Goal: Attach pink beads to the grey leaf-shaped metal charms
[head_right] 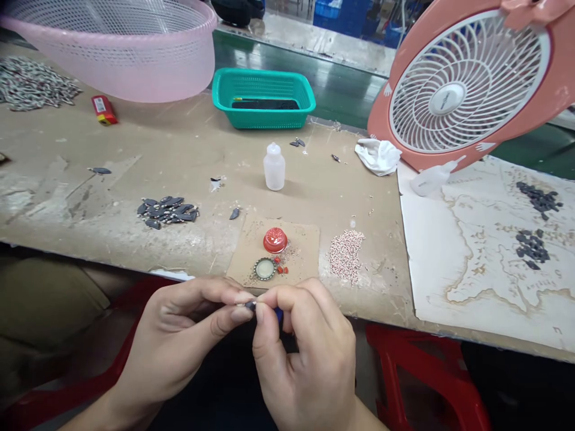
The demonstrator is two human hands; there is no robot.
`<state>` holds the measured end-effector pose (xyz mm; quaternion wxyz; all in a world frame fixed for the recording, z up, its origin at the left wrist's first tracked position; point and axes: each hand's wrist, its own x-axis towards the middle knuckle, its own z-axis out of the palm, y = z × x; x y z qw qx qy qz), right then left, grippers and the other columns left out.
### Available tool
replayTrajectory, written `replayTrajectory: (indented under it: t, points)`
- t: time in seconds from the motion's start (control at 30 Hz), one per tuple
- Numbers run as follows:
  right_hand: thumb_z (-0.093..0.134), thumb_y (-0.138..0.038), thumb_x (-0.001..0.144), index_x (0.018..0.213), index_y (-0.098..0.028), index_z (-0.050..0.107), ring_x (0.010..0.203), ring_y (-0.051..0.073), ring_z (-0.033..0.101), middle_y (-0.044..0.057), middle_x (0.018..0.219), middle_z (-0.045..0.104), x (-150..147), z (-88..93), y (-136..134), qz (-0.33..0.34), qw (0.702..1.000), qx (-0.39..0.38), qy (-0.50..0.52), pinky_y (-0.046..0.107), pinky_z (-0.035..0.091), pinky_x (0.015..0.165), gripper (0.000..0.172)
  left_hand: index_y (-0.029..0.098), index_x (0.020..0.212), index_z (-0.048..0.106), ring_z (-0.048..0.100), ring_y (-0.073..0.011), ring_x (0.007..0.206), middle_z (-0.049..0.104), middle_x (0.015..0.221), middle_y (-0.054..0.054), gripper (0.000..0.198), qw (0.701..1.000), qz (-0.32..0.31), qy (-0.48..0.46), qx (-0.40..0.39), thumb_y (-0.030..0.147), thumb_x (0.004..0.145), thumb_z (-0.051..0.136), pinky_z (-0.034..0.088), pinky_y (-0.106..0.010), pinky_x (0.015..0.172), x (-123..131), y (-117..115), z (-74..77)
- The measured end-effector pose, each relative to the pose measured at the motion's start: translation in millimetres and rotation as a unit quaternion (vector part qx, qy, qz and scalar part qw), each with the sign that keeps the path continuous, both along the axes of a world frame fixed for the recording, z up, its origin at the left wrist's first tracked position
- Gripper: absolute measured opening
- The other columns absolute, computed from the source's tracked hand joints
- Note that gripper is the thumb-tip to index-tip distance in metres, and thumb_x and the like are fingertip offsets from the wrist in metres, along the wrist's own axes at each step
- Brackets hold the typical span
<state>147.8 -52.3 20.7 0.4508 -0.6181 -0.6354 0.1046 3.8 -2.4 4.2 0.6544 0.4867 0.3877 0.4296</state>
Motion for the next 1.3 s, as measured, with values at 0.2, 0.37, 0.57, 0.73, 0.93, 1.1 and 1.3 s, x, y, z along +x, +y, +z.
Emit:
replayTrajectory:
  t: [0.2,0.37,0.57,0.73,0.93,1.1,1.3]
  points:
    - [0.058,-0.010,0.089,0.084,-0.017,0.062,0.051,0.006,0.043,-0.005,0.064,0.046,0,-7.0,0,0.016,1.000,0.002,0.010,0.018,0.037,0.044,0.009,0.026,0.077,0.079,0.076,-0.0105,0.072,0.080,0.078,0.007,0.025,0.999,-0.002,0.020,0.047,0.001,0.075,0.078,0.061,-0.012,0.069,-1,-1,-3.3]
    - [0.056,-0.007,0.089,0.085,-0.016,0.061,0.054,0.005,0.044,-0.006,0.064,0.043,0,-14.9,0,0.026,0.999,0.004,0.026,0.016,0.040,0.049,0.011,0.025,0.081,0.079,0.077,-0.0115,0.075,0.080,0.082,0.006,0.025,0.996,0.001,0.036,0.081,0.000,0.077,0.075,0.061,-0.013,0.071,-2,-1,-4.0]
    - [0.055,-0.007,0.089,0.085,-0.017,0.060,0.055,0.006,0.044,-0.007,0.065,0.041,-1,-21.8,0,0.024,0.999,-0.004,0.044,0.017,0.041,0.052,0.012,0.024,0.081,0.078,0.076,-0.0121,0.074,0.080,0.081,0.005,0.025,0.990,-0.004,0.058,0.128,0.000,0.079,0.072,0.062,-0.015,0.070,0,2,-6.0]
    - [0.056,-0.009,0.091,0.087,-0.019,0.061,0.055,0.006,0.043,-0.007,0.064,0.040,4,-24.3,-1,0.023,0.998,-0.013,0.055,0.017,0.041,0.052,0.012,0.026,0.085,0.079,0.076,-0.0113,0.077,0.081,0.086,0.006,0.028,0.986,0.002,0.061,0.156,-0.001,0.079,0.073,0.061,-0.015,0.073,4,0,-6.9]
    - [0.057,-0.013,0.091,0.092,-0.019,0.062,0.052,0.005,0.044,-0.008,0.063,0.041,12,-19.1,-3,-0.005,0.998,0.040,0.039,0.015,0.042,0.050,0.008,0.027,0.090,0.077,0.076,-0.0103,0.073,0.080,0.082,0.006,0.020,0.994,-0.042,0.055,0.088,0.010,0.079,0.078,0.060,-0.013,0.069,7,2,-1.6]
    - [0.058,-0.011,0.090,0.088,-0.018,0.061,0.051,0.004,0.045,-0.007,0.063,0.050,12,-11.6,-4,0.000,0.996,0.090,0.001,0.012,0.044,0.050,0.008,0.022,0.081,0.072,0.071,-0.0099,0.066,0.076,0.075,0.005,0.007,0.979,-0.032,0.105,0.172,0.017,0.083,0.076,0.057,-0.015,0.064,5,1,1.6]
    - [0.057,-0.010,0.090,0.087,-0.016,0.061,0.055,0.005,0.052,-0.005,0.063,0.053,14,-7.6,-3,0.020,0.994,0.103,-0.013,0.012,0.048,0.054,0.009,0.019,0.084,0.065,0.067,-0.0094,0.067,0.071,0.075,0.003,0.010,0.929,-0.043,0.159,0.332,0.010,0.088,0.068,0.054,-0.018,0.065,4,-2,6.6]
